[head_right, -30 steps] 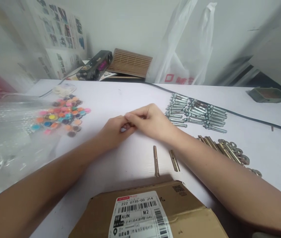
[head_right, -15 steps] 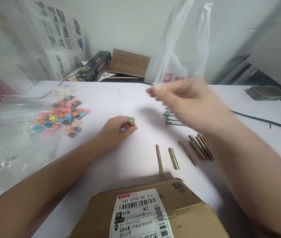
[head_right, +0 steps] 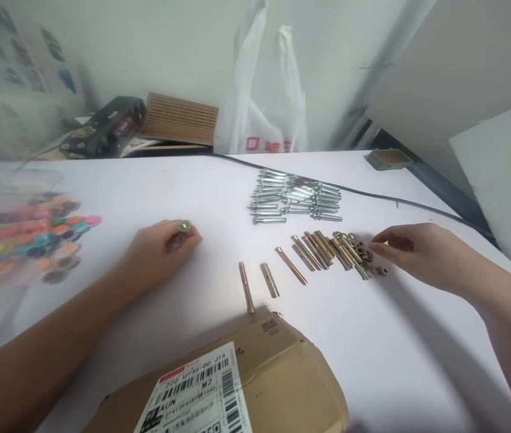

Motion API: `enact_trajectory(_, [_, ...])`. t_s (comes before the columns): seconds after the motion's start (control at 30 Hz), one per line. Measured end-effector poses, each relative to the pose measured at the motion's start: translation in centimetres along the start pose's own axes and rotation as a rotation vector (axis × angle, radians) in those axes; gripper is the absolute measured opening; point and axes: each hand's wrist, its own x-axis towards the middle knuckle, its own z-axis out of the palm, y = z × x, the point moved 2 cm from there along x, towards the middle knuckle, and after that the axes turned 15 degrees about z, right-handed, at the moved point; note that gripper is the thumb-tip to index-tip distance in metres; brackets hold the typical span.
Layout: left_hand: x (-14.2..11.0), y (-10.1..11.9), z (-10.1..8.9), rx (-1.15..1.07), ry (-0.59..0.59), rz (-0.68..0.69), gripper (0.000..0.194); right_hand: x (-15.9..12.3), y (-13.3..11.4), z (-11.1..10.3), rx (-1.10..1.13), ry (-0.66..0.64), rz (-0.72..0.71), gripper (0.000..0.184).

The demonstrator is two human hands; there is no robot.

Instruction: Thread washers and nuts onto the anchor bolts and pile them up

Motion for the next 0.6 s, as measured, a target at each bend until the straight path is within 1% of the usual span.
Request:
enact_trajectory(0.07, [0.0,0.1,-0.1,0.001,-0.014,-0.034,0.019,-0.6,0.9,0.5,-0.111,-0.113,0.074,0.025])
enact_trajectory(0.1, [0.0,0.2,-0.2,0.003,-0.024,-0.043,0.02,-0.8,1.2,0.6,-0.111,-0.15,0.09,0.027])
enact_trajectory(0.17, [0.1,0.3,-0.2,0.011,-0.042,-0.05,0.02,-1.0,1.4,0.7,-0.031,-0.193,0.074,0.028])
enact_trajectory(0.27, [0.2,0.2,-0.3,0.026,-0.05,-0.057,0.02,-0.9,1.3,1.0,0.067,-0.272,0.016,0.024])
enact_trajectory(0.43, [0.1,0.3,-0.3,0.036,-0.053,-0.068,0.02,-0.7,1.0,1.2,0.076,-0.307,-0.053,0.019])
enact_trajectory(0.53, [0.1,0.4,-0.2,0.027,-0.05,-0.068,0.02,-0.8,0.9,1.3,0.062,-0.296,-0.097,0.02])
enact_trajectory(0.6, [0.1,0.4,-0.2,0.025,-0.046,-0.073,0.02,-0.9,1.0,1.5,0.054,-0.288,-0.097,0.024])
